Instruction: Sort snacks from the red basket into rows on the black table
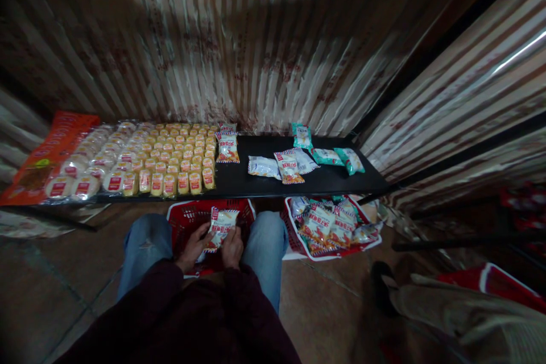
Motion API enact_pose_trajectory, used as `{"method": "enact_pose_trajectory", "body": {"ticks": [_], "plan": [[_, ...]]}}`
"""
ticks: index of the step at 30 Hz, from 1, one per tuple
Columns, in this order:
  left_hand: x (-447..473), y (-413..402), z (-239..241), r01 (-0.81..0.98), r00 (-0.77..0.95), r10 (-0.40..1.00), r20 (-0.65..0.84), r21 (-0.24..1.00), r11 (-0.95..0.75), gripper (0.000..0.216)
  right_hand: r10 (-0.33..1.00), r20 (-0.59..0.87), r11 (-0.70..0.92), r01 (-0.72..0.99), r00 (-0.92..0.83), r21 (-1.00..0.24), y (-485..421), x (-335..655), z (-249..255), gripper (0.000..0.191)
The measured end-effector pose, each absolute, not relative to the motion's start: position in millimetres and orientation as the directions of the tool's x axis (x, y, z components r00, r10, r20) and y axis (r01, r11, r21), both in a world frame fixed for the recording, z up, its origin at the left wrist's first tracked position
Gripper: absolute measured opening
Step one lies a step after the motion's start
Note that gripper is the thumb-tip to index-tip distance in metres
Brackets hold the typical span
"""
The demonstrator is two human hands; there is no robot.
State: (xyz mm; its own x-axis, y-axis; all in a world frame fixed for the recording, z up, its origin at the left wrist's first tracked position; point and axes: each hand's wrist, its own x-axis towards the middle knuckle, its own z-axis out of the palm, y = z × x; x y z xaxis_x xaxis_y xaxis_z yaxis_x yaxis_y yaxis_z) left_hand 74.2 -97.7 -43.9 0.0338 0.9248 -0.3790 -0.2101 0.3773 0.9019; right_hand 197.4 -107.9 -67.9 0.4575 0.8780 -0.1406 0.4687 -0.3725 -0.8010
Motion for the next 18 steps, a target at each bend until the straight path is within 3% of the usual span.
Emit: {"method": "enact_pose_trajectory", "body": {"ticks": [7, 18], "plan": [[81, -86, -37, -0.135, 0.018, 0.946, -0.323, 0.937, 0.322, 0.041, 0.856, -0.058, -0.282, 0.372, 0.513, -0.884, -102, 199, -54, 0.043], [94, -62, -12, -0.025, -0.120, 0.981, -0.152, 0.988, 0.150, 0.032, 0.894, 0.005, -0.133, 0.277, 0.448, -0.952, -81, 208, -20, 0.052]]}}
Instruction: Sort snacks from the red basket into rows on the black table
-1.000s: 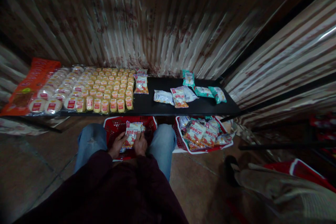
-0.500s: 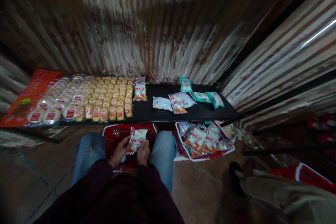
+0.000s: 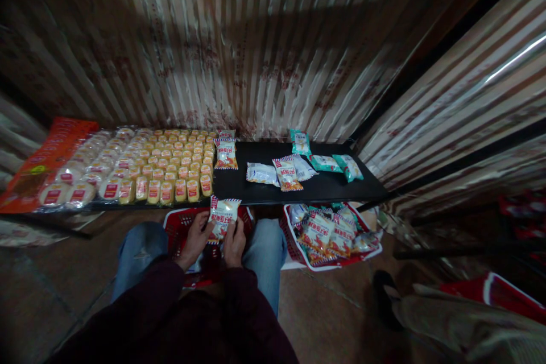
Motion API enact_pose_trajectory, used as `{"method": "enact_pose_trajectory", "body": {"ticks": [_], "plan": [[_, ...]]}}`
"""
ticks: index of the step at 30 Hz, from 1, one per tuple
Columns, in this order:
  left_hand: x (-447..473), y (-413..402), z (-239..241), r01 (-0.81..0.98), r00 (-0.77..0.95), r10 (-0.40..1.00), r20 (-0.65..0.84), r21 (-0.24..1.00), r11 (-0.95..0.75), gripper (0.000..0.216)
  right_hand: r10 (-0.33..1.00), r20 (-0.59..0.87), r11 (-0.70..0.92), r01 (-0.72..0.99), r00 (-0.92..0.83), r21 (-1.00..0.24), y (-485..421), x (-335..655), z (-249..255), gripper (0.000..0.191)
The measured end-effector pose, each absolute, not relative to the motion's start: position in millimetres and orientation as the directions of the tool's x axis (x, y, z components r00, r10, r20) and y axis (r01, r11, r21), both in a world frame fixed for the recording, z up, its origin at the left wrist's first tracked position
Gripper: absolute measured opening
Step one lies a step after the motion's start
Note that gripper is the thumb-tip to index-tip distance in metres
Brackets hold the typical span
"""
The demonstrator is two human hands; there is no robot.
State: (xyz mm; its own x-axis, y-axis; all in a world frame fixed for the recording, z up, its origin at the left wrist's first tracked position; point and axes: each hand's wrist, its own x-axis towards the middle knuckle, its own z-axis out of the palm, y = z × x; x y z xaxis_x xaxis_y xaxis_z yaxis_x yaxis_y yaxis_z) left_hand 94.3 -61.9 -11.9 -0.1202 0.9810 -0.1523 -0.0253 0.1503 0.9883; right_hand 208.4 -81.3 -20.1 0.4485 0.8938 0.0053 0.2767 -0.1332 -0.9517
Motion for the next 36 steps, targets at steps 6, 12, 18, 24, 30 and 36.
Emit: {"method": "enact_pose_trajectory", "body": {"ticks": [6, 12, 18, 24, 30, 36], "plan": [[106, -40, 5, 0.076, -0.103, 0.993, -0.050, 0.995, 0.058, 0.035, 0.855, 0.116, -0.062, 0.321, 0.506, -0.945, -49, 218, -3, 0.050], [116, -20, 14, 0.149, -0.109, 0.994, 0.022, 0.989, -0.005, 0.032, 0.868, 0.109, -0.085, 0.362, 0.484, -0.928, -23, 226, 8, 0.051], [126, -3, 21, 0.297, -0.191, 0.977, 0.093, 0.954, -0.033, 0.035, 0.857, 0.084, -0.137, 0.383, 0.508, -0.913, 2, 229, 10, 0.055], [134, 5, 27, 0.442, -0.124, 0.971, 0.205, 0.887, -0.131, 0.049, 0.861, 0.109, -0.134, 0.429, 0.496, -0.893, 28, 230, 18, 0.054], [142, 19, 26, 0.479, -0.117, 0.965, 0.235, 0.864, -0.152, 0.058, 0.860, 0.110, -0.185, 0.506, 0.498, -0.842, 53, 228, 27, 0.051], [148, 35, 28, 0.482, -0.107, 0.972, 0.210, 0.866, -0.134, 0.062, 0.887, 0.078, -0.222, 0.569, 0.455, -0.792, 73, 232, 31, 0.047]]}}
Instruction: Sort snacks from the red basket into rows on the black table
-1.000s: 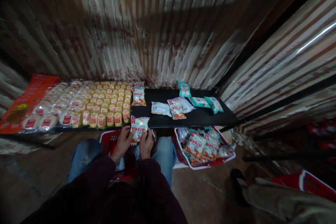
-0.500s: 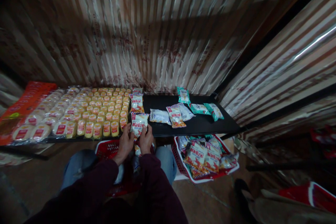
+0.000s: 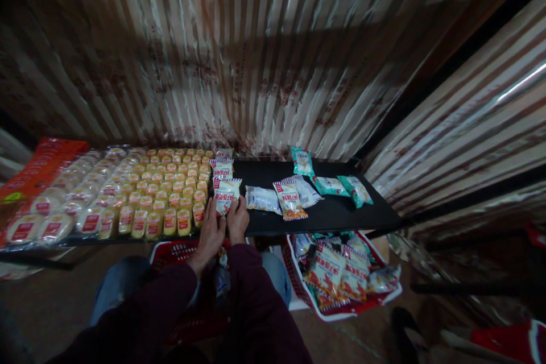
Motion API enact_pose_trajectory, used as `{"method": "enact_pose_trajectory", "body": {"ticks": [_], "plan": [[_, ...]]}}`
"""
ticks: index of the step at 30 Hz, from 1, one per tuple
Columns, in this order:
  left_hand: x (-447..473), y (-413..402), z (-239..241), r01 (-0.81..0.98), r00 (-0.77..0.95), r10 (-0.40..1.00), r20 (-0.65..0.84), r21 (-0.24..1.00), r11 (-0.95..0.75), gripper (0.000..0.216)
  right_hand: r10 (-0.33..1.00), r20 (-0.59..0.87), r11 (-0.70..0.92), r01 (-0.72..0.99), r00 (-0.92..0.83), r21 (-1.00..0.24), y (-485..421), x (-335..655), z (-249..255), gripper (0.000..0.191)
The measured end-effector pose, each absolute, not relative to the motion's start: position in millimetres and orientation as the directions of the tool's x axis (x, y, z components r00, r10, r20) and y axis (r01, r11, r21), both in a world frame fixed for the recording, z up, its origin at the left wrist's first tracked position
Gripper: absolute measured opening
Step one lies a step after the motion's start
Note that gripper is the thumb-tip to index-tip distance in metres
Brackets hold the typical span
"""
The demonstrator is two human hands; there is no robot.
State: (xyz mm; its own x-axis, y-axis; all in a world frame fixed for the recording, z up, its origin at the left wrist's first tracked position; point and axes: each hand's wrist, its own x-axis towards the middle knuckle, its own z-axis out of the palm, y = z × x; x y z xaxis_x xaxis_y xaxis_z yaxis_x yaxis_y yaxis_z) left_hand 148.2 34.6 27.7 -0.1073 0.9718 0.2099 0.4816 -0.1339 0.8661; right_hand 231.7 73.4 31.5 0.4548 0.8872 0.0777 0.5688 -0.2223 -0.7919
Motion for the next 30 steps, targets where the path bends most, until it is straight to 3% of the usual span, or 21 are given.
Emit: {"method": "enact_pose_trajectory", "body": {"ticks": [14, 23, 30], "plan": [[151, 55, 26, 0.535, -0.093, 0.983, 0.161, 0.841, -0.087, 0.053, 0.939, 0.037, -0.189, 0.606, 0.341, -0.772, 106, 233, 23, 0.044], [153, 60, 26, 0.539, -0.087, 0.982, 0.171, 0.837, -0.098, 0.049, 0.923, 0.251, 0.056, 0.543, 0.292, -0.838, 118, 235, 4, 0.049], [152, 63, 26, 0.509, -0.073, 0.980, 0.186, 0.852, -0.123, 0.052, 0.937, 0.111, -0.064, 0.476, 0.330, -0.877, 121, 232, 10, 0.057]]}}
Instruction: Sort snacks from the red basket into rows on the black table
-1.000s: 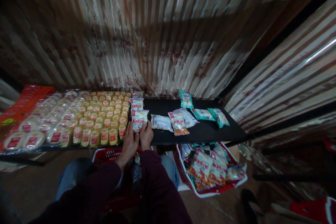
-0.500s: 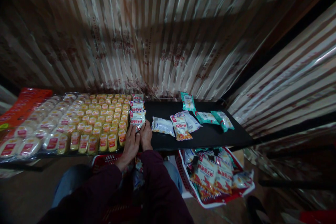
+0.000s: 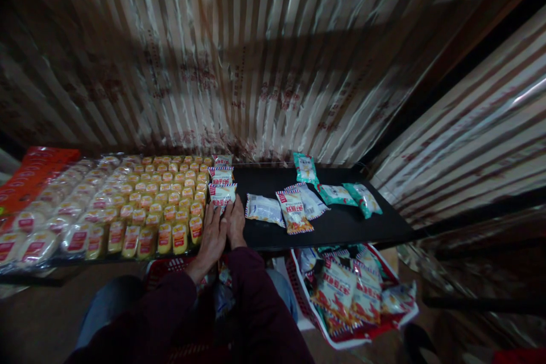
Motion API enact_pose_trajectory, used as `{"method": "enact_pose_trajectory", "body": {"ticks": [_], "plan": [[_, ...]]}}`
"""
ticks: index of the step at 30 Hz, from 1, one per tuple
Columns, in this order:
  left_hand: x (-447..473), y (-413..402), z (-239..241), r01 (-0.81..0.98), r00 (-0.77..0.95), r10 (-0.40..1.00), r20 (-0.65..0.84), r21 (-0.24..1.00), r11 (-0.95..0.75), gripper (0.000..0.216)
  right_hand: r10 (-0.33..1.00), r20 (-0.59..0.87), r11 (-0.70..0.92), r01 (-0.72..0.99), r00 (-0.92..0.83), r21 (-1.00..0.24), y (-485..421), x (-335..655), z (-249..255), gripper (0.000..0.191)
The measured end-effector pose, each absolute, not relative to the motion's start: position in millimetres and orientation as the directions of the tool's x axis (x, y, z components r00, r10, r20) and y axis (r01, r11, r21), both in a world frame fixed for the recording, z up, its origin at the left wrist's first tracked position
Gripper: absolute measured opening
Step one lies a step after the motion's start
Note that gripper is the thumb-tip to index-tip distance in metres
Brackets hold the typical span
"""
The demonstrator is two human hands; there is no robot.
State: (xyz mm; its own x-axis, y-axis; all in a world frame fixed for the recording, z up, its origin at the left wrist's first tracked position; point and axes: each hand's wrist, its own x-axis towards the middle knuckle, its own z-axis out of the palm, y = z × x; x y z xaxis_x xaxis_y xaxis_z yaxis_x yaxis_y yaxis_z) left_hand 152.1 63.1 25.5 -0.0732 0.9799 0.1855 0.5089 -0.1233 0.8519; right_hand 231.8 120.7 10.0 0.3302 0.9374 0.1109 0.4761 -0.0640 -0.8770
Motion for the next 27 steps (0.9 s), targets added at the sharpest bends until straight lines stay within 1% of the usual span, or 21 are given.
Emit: {"method": "enact_pose_trajectory", "body": {"ticks": [4, 10, 15, 20, 23, 27], "plan": [[152, 71, 23, 0.483, -0.097, 0.982, 0.159, 0.870, -0.093, 0.055, 0.937, 0.073, -0.105, 0.476, 0.342, -0.873, 125, 229, 17, 0.060], [153, 81, 24, 0.471, -0.107, 0.985, 0.136, 0.879, -0.070, 0.057, 0.950, 0.088, -0.067, 0.472, 0.299, -0.879, 128, 229, 20, 0.060], [154, 83, 24, 0.475, -0.114, 0.981, 0.156, 0.876, -0.085, 0.056, 0.948, 0.117, -0.035, 0.459, 0.297, -0.888, 134, 232, 14, 0.057], [156, 85, 25, 0.463, -0.118, 0.980, 0.159, 0.882, -0.088, 0.055, 0.937, 0.063, -0.100, 0.436, 0.344, -0.895, 140, 232, 14, 0.060], [156, 88, 26, 0.467, -0.121, 0.978, 0.169, 0.879, -0.094, 0.055, 0.952, 0.060, -0.072, 0.409, 0.301, -0.910, 139, 231, 16, 0.059], [154, 89, 25, 0.460, -0.130, 0.978, 0.162, 0.884, -0.086, 0.055, 0.952, 0.088, -0.050, 0.433, 0.293, -0.900, 139, 230, 16, 0.060]]}}
